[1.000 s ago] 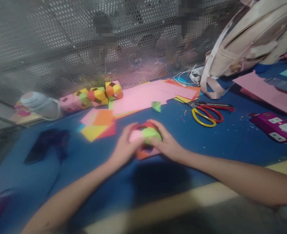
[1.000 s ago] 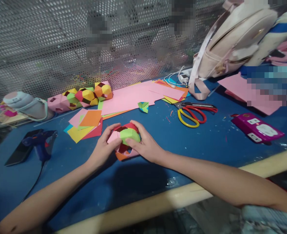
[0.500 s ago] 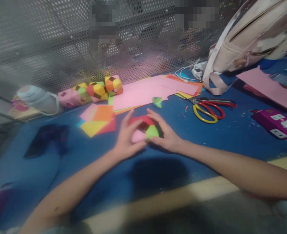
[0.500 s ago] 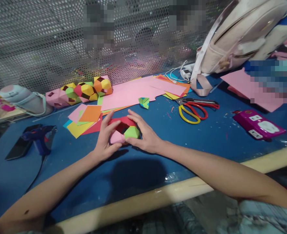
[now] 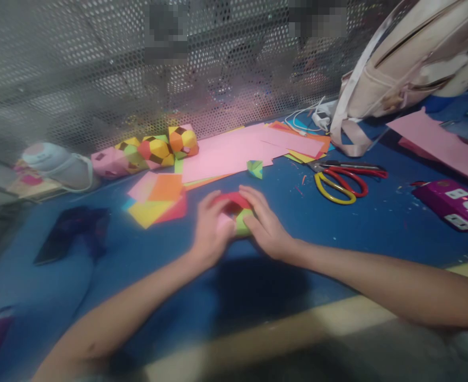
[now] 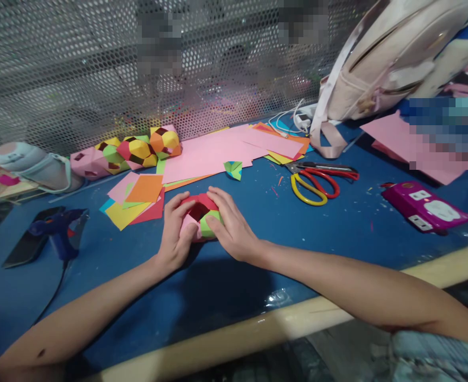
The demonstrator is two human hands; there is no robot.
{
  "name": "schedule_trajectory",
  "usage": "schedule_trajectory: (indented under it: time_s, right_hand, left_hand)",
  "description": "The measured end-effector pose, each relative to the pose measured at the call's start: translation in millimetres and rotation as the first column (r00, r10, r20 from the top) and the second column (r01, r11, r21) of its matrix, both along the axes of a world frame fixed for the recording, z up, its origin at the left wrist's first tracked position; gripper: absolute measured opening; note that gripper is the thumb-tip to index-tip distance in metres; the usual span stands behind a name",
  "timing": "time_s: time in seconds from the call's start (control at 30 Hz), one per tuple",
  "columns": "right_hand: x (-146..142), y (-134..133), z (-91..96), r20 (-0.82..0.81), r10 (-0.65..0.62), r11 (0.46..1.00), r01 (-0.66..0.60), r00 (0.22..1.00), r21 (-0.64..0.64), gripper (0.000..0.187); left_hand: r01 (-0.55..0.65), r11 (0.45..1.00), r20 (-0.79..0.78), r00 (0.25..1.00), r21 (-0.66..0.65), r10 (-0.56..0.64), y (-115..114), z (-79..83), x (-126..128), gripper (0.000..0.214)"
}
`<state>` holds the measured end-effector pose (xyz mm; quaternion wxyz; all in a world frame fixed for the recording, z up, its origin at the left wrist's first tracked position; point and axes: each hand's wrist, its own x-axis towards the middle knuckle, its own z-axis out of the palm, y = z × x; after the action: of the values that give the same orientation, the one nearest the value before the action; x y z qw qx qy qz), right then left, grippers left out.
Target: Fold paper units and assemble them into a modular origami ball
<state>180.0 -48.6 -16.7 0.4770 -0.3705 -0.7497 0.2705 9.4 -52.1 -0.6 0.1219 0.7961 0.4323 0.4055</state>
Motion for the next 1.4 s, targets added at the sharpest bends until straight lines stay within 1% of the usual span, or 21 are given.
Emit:
schedule_trajectory:
  time_s: [0.13, 0.33, 0.57, 0.67, 0.77, 0.83, 0.87, 0.93, 0.97, 1.07, 1.17, 1.3, 1.4]
  right_hand:
    - [-0.3, -1.8, 2.5, 0.002, -0.008, 1.000, 0.008, 1.000, 0.001, 0.043]
    - [-0.2, -0.9, 2.2, 0.025, -0.007, 1.000, 0.007, 1.000, -0.003, 0.042]
    - [0.2, 1.2, 1.1, 0.045, 0.042, 0.999, -0.042, 0.998, 0.019, 0.043]
    - [1.6, 1.9, 3.2, 0.043, 0.072, 0.997, -0.072, 0.996, 0.003, 0.044]
    - [4.7, 4.4, 6.2, 0.017, 0.124, 0.991, -0.123, 0.992, -0.046, 0.048]
    - [6.8, 7.7, 8.0, -0.034, 0.164, 0.983, -0.166, 0.986, -0.083, 0.053]
    - [7.5, 9.7, 8.7, -0.068, 0.170, 0.978, -0.177, 0.983, -0.107, 0.056]
    - [7.7, 13.5, 10.0, -0.129, 0.144, 0.970, -0.166, 0.981, -0.177, 0.059]
    - [7.2, 15.0, 10.5, -0.145, 0.117, 0.964, -0.148, 0.983, -0.221, 0.060]
    - [4.1, 16.7, 11.8, -0.148, 0.081, 0.934, -0.126, 0.986, -0.334, 0.063]
    - [1.3, 15.2, 12.0, -0.159, 0.096, 0.917, -0.149, 0.983, -0.371, 0.063]
    - [-1.6, 13.8, 10.1, -0.197, 0.078, 0.903, -0.153, 0.977, -0.401, 0.058]
    - [-5.4, 14.5, 8.5, -0.224, 0.053, 0.880, -0.151, 0.973, -0.449, 0.056]
  left_hand:
    - [-0.011, 1.000, -0.014, 1.000, 0.013, 0.012, 0.0, 0.0, -0.9, 0.043]
    - [-0.005, 1.000, -0.009, 1.000, -0.006, 0.005, 0.6, 1.3, -0.5, 0.041]
    - [0.021, 0.999, 0.013, 1.000, -0.031, -0.020, 1.9, 0.7, -4.0, 0.037]
    - [0.061, 0.998, 0.011, 0.998, -0.027, -0.060, 2.5, 1.7, -6.3, 0.037]
    - [0.147, 0.988, 0.022, 0.989, -0.037, -0.147, 3.5, 1.7, -10.2, 0.046]
    - [0.208, 0.976, 0.096, 0.975, -0.059, -0.202, 4.2, -0.1, -13.3, 0.054]
    - [0.224, 0.972, 0.152, 0.966, -0.076, -0.211, 4.6, -1.5, -14.8, 0.056]
    - [0.213, 0.968, 0.247, 0.953, -0.135, -0.175, 5.2, -4.4, -16.9, 0.056]
    - [0.193, 0.966, 0.268, 0.953, -0.171, -0.143, 5.3, -5.6, -17.6, 0.055]
    - [0.158, 0.955, 0.245, 0.965, -0.251, -0.095, 5.8, -6.9, -18.2, 0.050]
    - [0.148, 0.947, 0.233, 0.969, -0.284, -0.081, 6.2, -6.7, -17.4, 0.048]
    - [0.086, 0.947, 0.256, 0.967, -0.311, -0.004, 5.4, -4.2, -14.8, 0.049]
    - [0.062, 0.924, 0.242, 0.970, -0.378, 0.034, 3.5, 0.6, -12.9, 0.051]
